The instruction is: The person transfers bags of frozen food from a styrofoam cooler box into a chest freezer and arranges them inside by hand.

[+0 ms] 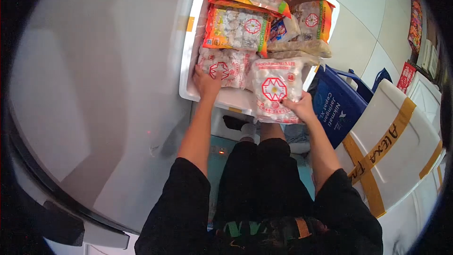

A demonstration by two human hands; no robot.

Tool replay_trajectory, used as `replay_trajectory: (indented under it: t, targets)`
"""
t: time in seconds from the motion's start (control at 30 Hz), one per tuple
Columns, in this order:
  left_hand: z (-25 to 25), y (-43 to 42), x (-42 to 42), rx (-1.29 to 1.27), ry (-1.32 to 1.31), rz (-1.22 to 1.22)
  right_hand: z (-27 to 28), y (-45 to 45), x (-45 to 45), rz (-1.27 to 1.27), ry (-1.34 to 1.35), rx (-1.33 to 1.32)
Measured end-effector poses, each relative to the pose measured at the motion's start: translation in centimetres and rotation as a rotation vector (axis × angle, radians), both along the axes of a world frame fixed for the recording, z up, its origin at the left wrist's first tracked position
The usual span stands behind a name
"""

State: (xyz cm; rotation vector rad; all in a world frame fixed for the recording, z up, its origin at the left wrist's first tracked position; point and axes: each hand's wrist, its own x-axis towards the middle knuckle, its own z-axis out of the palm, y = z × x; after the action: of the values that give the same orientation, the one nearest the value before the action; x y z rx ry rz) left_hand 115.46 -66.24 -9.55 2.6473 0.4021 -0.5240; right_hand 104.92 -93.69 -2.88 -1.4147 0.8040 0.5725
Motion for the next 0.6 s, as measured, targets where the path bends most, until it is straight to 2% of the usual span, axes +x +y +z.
replay_trajectory:
  t: [0.03, 0.07, 0.13, 0.17, 0.23, 0.27, 0.33, 0.37, 0.4, 0.47, 0.53, 0.6]
  targets:
    - [0.5, -1.3, -0.2, 0.152, -0.112, -0.063, -0.4, 0.3, 0.3, -0.002, 0.01, -0.009]
    - [1.3, -2.9, -0.4, 0.148, -0.111, -0.066, -0.5, 0.4, 0.5, -0.006, 0.012, -0.013]
    - [2.7, -5.7, -0.9, -0.233, -0.464, -0.183, -0.3, 0.9, 1.0, -0.012, 0.053, 0.099]
    - [2.3, -5.7, -1.2, -0.235, -0.455, -0.186, 0.7, 0.9, 1.5, -0.011, 0.063, 0.172]
    - [1.7, -5.7, -2.0, -1.46, 0.568, 0.695, 0.9, 1.0, 1.1, 0.006, 0.077, 0.257]
    - [3.0, -6.0, -1.8, -1.463, 0.566, 0.694, 0.9, 0.9, 1.2, 0.03, 0.075, 0.34]
    - [6.9, -6.6, -1.2, -1.612, 0.712, 0.55, 1.6, 0.4, 1.4, 0.069, 0.047, 0.32]
    - [8.8, -7.9, -0.3, -1.534, 0.695, 0.505, 2.8, 0.0, 1.9, 0.101, 0.026, 0.257]
    - [8.7, -8.4, -0.6, -1.534, 0.691, 0.497, 3.6, -0.4, 2.3, 0.132, 0.003, 0.195]
    - [8.8, -8.9, -1.3, -1.374, 0.489, 0.343, 3.4, -0.1, 1.5, 0.145, 0.0, 0.169]
    - [10.0, -9.4, -0.8, -1.346, 0.422, 0.387, 5.0, 0.5, 1.1, -0.008, -0.159, 0.156]
    - [11.2, -9.5, -0.6, -1.155, 0.373, 0.277, 6.1, 0.9, 0.4, 0.022, -0.213, 0.055]
